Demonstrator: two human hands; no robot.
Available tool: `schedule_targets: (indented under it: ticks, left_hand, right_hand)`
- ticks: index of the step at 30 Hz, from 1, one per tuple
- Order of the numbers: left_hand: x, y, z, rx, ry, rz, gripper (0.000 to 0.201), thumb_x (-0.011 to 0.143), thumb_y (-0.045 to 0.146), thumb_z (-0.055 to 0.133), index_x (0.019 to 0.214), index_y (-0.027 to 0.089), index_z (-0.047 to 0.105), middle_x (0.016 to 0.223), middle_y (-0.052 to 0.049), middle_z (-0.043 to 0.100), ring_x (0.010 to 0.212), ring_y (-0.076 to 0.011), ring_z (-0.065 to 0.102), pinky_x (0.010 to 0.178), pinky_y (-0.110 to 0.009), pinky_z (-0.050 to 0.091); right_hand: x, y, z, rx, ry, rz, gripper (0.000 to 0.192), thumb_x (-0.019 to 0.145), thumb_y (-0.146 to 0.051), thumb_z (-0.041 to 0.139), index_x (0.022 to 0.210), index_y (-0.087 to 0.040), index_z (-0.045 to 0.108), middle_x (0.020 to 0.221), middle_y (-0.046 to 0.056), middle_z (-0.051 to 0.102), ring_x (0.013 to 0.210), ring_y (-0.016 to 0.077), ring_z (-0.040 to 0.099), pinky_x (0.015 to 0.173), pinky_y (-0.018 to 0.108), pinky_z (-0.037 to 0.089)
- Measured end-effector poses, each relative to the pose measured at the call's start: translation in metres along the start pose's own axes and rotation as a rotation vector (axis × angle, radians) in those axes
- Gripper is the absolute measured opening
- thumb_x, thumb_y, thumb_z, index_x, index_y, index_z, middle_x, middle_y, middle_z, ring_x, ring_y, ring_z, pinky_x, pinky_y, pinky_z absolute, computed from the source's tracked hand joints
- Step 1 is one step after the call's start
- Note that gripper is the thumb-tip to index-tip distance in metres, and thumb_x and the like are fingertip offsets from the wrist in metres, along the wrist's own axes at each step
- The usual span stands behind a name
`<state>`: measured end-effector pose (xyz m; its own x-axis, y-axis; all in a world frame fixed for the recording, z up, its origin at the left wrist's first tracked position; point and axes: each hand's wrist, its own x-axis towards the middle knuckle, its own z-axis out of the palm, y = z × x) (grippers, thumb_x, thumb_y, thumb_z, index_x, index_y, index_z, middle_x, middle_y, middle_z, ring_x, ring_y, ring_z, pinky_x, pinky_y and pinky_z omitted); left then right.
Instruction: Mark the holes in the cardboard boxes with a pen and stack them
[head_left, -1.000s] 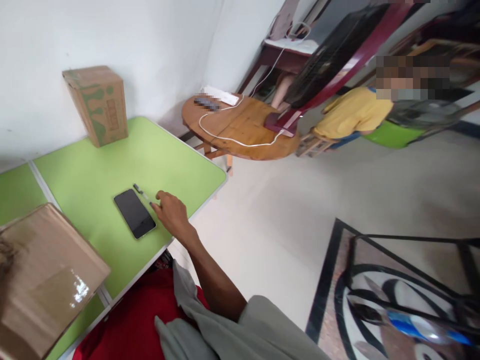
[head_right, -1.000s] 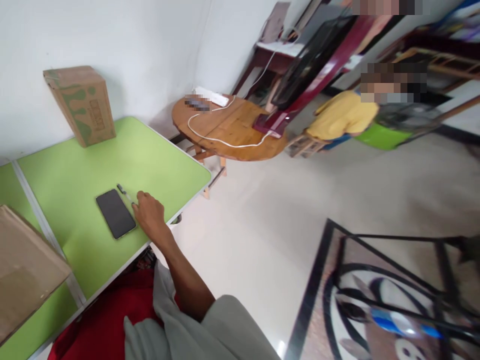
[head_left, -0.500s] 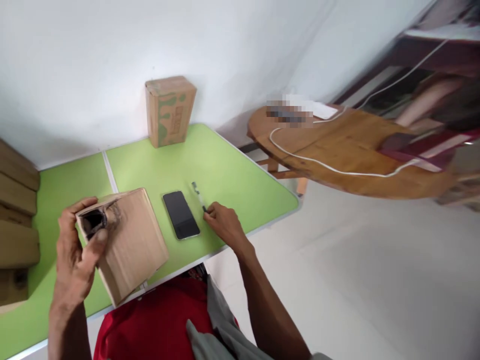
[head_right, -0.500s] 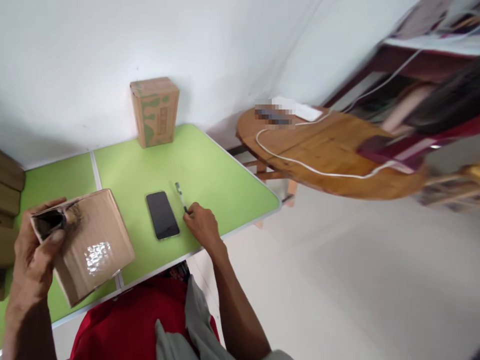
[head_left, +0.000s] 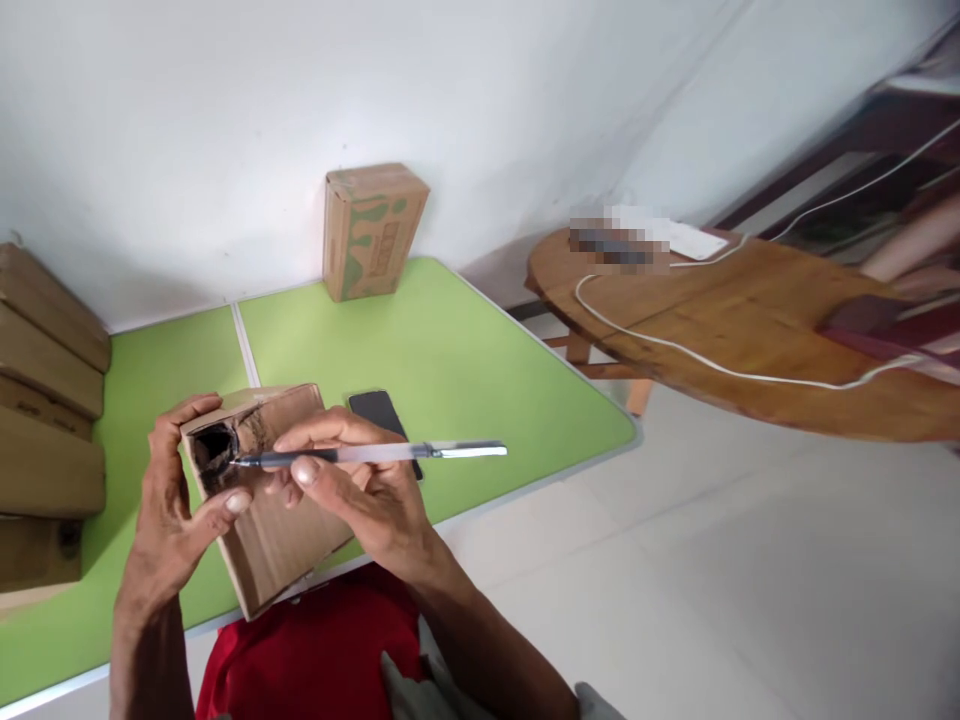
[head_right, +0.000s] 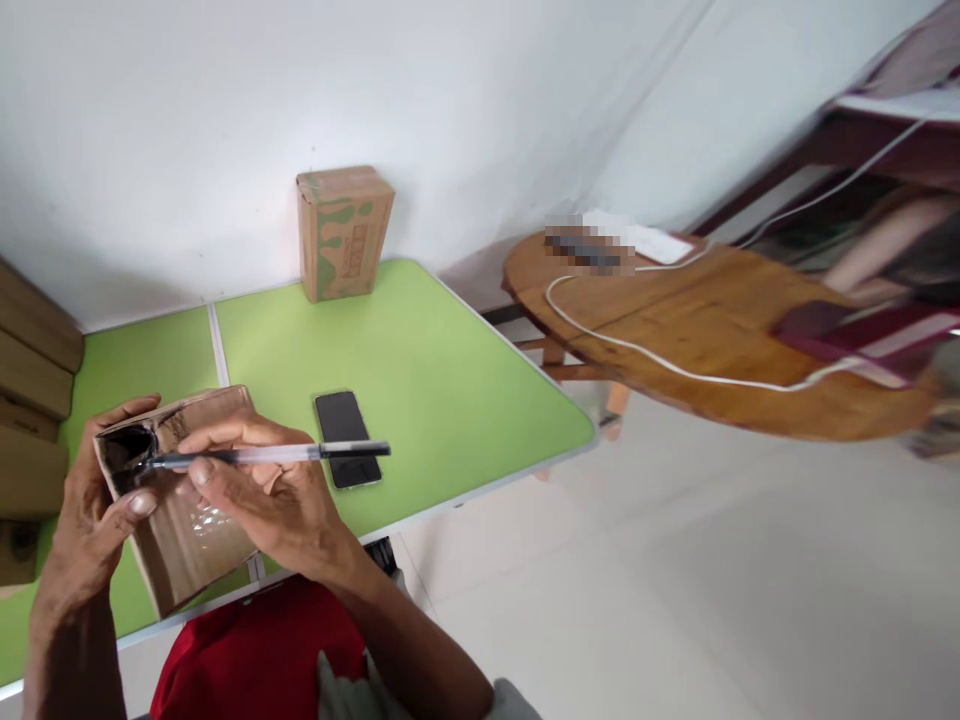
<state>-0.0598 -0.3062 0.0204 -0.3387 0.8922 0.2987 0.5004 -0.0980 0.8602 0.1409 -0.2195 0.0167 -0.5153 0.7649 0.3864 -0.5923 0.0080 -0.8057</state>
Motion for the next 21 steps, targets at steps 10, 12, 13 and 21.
schedule_targets:
  ticks: [10, 12, 13, 21]
  left_hand:
    - [-0.003, -0.012, -0.007, 0.020, -0.082, 0.054, 0.089, 0.088, 0.069, 0.086, 0.161, 0.030, 0.053, 0.157, -0.016, 0.058, 0.150, -0.0425, 0.054, 0.130, -0.068, 0.041]
    - [-0.003, -0.013, -0.005, 0.006, -0.063, 0.041, 0.091, 0.086, 0.072, 0.086, 0.160, 0.029, 0.055, 0.156, -0.017, 0.058, 0.151, -0.0433, 0.053, 0.130, -0.068, 0.040]
    - [-0.004, -0.013, -0.005, -0.002, -0.055, 0.031, 0.092, 0.085, 0.073, 0.087, 0.160, 0.029, 0.055, 0.156, -0.017, 0.058, 0.151, -0.0436, 0.053, 0.130, -0.068, 0.040]
    - [-0.006, -0.011, -0.008, -0.005, -0.012, -0.062, 0.092, 0.080, 0.075, 0.087, 0.156, 0.032, 0.059, 0.156, -0.014, 0.062, 0.150, -0.0467, 0.056, 0.131, -0.071, 0.040]
  right_hand:
    - [0.001, -0.009, 0.005, -0.356, -0.086, -0.070, 0.014, 0.105, -0.029, 0.083, 0.118, -0.029, 0.089, 0.110, 0.004, 0.087, 0.098, 0.0195, 0.083, 0.082, 0.030, 0.069]
    - [0.002, -0.010, 0.006, -0.409, -0.098, -0.087, 0.012, 0.105, -0.025, 0.081, 0.114, -0.027, 0.088, 0.106, 0.004, 0.086, 0.095, 0.0183, 0.081, 0.079, 0.028, 0.066]
    - [0.002, -0.011, 0.007, -0.436, -0.103, -0.093, 0.011, 0.105, -0.024, 0.079, 0.112, -0.026, 0.088, 0.104, 0.003, 0.085, 0.094, 0.0178, 0.080, 0.077, 0.027, 0.065]
    - [0.010, -0.017, 0.001, -0.459, 0.057, -0.026, 0.008, 0.101, -0.027, 0.073, 0.094, -0.023, 0.075, 0.074, -0.003, 0.069, 0.053, 0.0099, 0.055, 0.046, 0.022, 0.044]
